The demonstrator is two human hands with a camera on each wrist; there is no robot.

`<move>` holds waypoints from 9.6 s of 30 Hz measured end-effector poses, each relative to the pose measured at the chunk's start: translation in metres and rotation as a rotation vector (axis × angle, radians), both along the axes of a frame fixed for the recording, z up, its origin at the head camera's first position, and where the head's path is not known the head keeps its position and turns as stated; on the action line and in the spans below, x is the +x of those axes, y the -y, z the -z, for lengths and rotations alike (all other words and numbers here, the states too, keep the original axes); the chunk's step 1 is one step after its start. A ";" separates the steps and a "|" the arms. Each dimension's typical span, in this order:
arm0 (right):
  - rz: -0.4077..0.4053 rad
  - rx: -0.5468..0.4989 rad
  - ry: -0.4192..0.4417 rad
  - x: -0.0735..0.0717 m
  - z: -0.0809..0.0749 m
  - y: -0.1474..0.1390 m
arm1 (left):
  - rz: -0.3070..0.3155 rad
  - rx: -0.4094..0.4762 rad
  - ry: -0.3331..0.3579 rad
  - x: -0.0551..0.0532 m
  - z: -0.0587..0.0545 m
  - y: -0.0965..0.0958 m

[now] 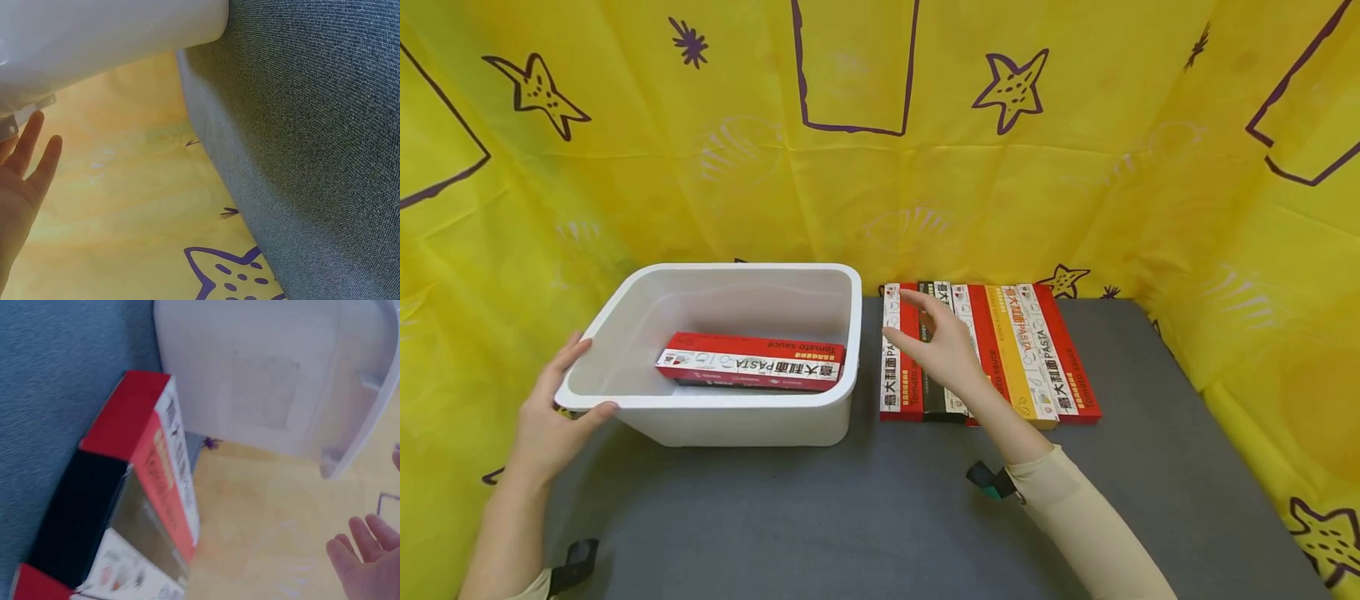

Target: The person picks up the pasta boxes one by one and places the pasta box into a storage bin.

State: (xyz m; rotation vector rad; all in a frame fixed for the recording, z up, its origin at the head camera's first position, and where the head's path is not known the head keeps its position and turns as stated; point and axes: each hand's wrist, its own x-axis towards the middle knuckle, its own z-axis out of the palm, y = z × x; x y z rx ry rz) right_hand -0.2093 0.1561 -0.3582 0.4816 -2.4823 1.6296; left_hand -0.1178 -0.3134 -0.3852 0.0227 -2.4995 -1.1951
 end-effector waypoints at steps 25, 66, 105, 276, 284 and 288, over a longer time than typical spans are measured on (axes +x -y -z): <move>0.221 0.057 0.080 0.016 0.046 -0.078 | -0.021 0.007 0.011 -0.001 0.001 0.000; 0.391 0.396 0.145 0.033 0.075 -0.174 | -0.011 0.033 -0.020 -0.002 0.004 0.001; 0.250 0.466 0.347 0.037 0.101 -0.212 | 0.006 0.047 -0.017 -0.004 0.007 0.004; 0.231 -0.828 -0.088 0.073 -0.019 -0.109 | -0.008 -0.353 -0.028 0.003 -0.022 0.004; 0.032 -0.797 -0.087 0.078 -0.028 -0.092 | -0.014 -0.382 -0.039 0.004 -0.024 0.003; 0.024 -0.728 -0.056 0.079 -0.032 -0.081 | -0.018 -0.395 -0.036 0.002 -0.026 0.002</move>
